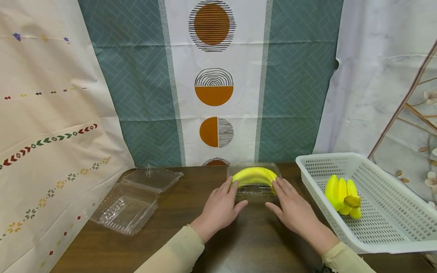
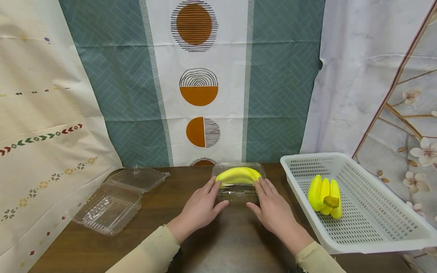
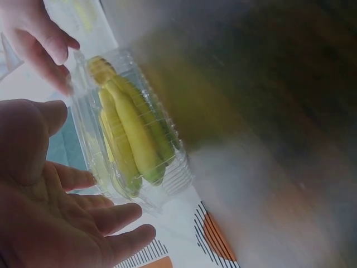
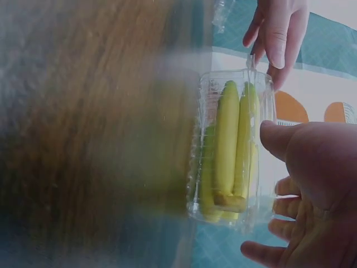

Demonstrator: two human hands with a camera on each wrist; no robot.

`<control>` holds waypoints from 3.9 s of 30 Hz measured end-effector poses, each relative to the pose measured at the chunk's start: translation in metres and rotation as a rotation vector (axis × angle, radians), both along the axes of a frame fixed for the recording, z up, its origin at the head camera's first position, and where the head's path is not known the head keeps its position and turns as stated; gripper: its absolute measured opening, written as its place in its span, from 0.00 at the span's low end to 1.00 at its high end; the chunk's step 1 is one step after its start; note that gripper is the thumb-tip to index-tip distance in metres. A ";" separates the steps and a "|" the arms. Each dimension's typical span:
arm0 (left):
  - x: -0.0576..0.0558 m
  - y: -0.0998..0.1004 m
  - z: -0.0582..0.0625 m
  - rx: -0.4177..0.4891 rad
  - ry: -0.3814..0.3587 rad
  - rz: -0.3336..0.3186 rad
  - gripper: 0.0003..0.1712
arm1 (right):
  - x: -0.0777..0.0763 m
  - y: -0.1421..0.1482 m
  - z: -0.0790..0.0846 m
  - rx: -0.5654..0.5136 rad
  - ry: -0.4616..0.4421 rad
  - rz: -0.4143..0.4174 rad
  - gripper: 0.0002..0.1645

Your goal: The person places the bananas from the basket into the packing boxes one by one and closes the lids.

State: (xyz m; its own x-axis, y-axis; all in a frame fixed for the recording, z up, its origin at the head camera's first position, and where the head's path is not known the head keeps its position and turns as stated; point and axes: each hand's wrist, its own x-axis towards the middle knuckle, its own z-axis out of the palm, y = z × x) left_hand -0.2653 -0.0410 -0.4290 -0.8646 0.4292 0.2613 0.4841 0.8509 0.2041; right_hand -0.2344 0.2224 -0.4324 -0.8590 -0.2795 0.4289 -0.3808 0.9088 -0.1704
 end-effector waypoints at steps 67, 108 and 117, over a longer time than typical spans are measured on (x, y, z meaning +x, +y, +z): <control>-0.074 0.063 0.009 0.022 -0.122 0.061 0.46 | -0.084 0.014 0.004 -0.068 -0.205 -0.232 0.49; -0.061 0.039 0.016 0.037 -0.082 0.077 0.46 | -0.073 0.018 -0.002 -0.142 -0.186 -0.201 0.52; -0.052 0.017 0.007 0.016 -0.080 0.107 0.47 | -0.060 0.012 0.002 -0.160 -0.166 -0.174 0.51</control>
